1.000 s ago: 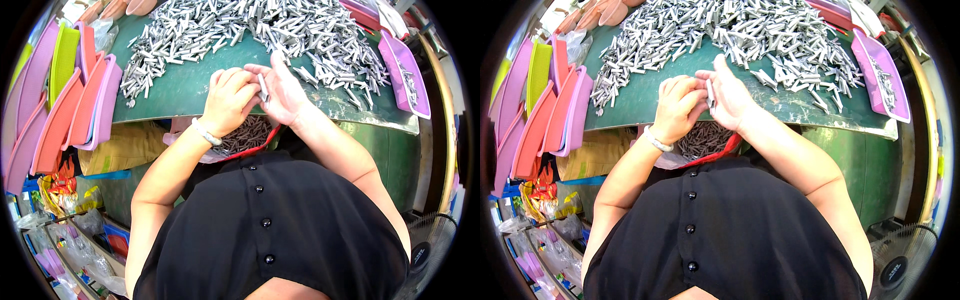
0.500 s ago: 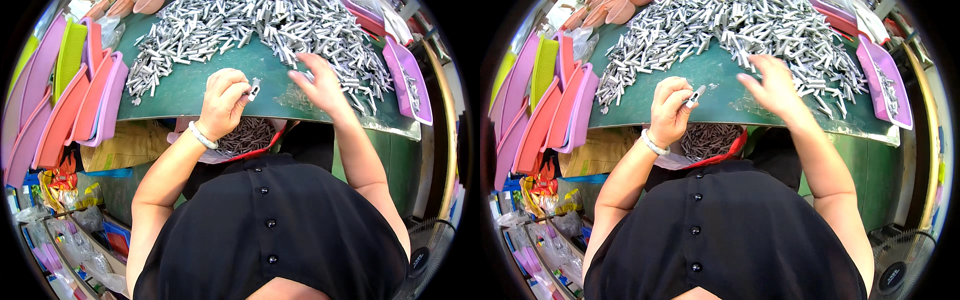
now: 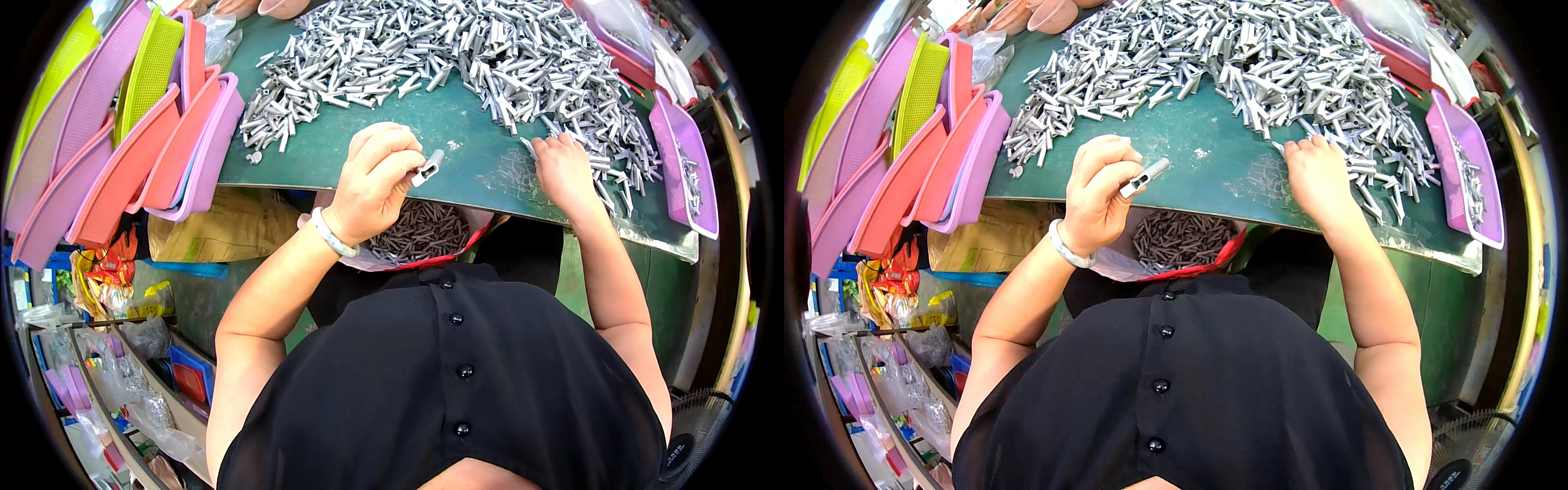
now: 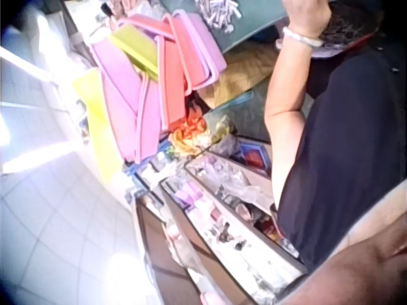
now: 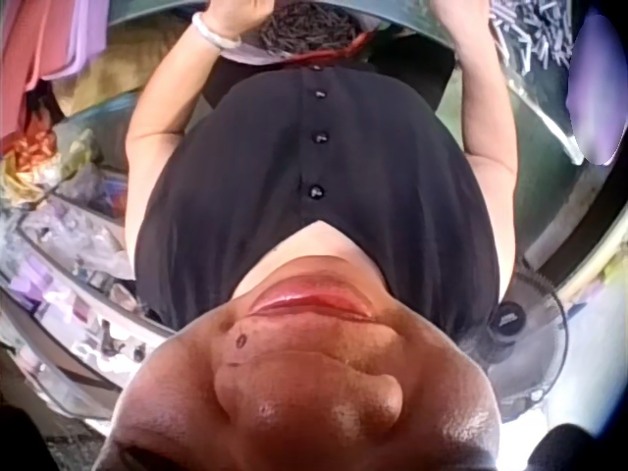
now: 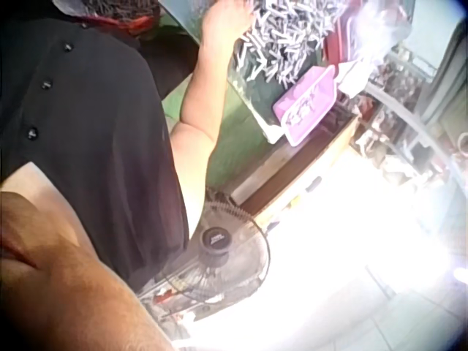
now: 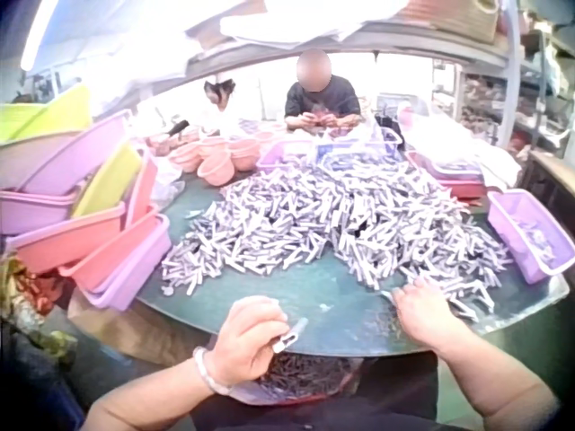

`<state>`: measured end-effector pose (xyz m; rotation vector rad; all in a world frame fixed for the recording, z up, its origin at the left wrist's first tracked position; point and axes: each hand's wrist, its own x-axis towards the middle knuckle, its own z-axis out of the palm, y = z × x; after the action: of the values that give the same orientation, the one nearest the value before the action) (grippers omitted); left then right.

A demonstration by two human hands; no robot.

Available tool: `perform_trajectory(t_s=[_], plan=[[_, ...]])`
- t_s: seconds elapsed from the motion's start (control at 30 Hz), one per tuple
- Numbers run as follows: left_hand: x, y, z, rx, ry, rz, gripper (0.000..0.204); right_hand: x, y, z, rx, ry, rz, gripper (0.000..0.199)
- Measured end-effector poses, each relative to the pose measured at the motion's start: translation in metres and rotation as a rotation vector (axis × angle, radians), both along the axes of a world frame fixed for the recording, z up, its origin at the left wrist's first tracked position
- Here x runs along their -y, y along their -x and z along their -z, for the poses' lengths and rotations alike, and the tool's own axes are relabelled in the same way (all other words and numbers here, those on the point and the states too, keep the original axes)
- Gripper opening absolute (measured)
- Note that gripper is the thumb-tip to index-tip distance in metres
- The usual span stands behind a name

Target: The person sorts small metal fasteners on a table, picking them up by hand and placing them into a pink plastic basket. They also handle a small bag of metal pieces and transfer some into the basket. The person continues sorting the fasteners, occasionally picking up individual pieces and placing them in the basket.

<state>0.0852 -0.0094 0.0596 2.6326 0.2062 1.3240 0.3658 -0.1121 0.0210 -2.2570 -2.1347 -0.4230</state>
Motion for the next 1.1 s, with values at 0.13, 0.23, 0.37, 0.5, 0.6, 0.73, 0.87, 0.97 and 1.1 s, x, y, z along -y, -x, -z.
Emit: perform_trajectory(t_s=[0.13, 0.23, 0.37, 0.5, 0.6, 0.73, 0.87, 0.97, 1.1], plan=[[0.002, 0.005, -0.002, -0.005, -0.003, 0.013, 0.016, 0.0, 0.0, 0.002, 0.027, -0.137, -0.057, 0.016], [0.005, 0.011, -0.001, -0.147, 0.035, 0.082, 0.018, 0.001, -0.009, 0.007, -0.086, -0.164, -0.078, 0.022], [0.011, 0.024, 0.014, -0.507, 0.095, 0.079, 0.027, -0.002, -0.013, 0.001, -0.387, -0.217, -0.132, 0.032], [0.016, 0.006, 0.024, -0.386, 0.251, -0.052, 0.038, -0.005, 0.003, -0.009, -1.175, -0.093, -0.106, 0.031], [0.016, -0.023, 0.014, -0.177, 0.432, -0.025, 0.043, -0.008, 0.031, -0.022, -1.364, -0.08, -0.255, 0.029], [0.016, -0.054, 0.015, -0.047, 0.834, -0.019, 0.03, -0.009, 0.06, -0.03, -1.453, -0.098, -0.435, 0.031], [0.016, -0.058, 0.022, 0.056, 1.042, 0.006, 0.017, -0.011, 0.066, -0.016, -1.549, -0.201, -0.439, 0.04], [0.023, -0.058, 0.019, 0.111, 1.064, 0.001, 0.016, -0.011, 0.069, -0.016, -1.716, -0.11, -0.459, 0.039], [0.02, -0.061, 0.023, 0.219, 1.259, 0.15, 0.024, -0.011, 0.064, -0.016, -1.87, 0.043, -0.353, 0.036]])
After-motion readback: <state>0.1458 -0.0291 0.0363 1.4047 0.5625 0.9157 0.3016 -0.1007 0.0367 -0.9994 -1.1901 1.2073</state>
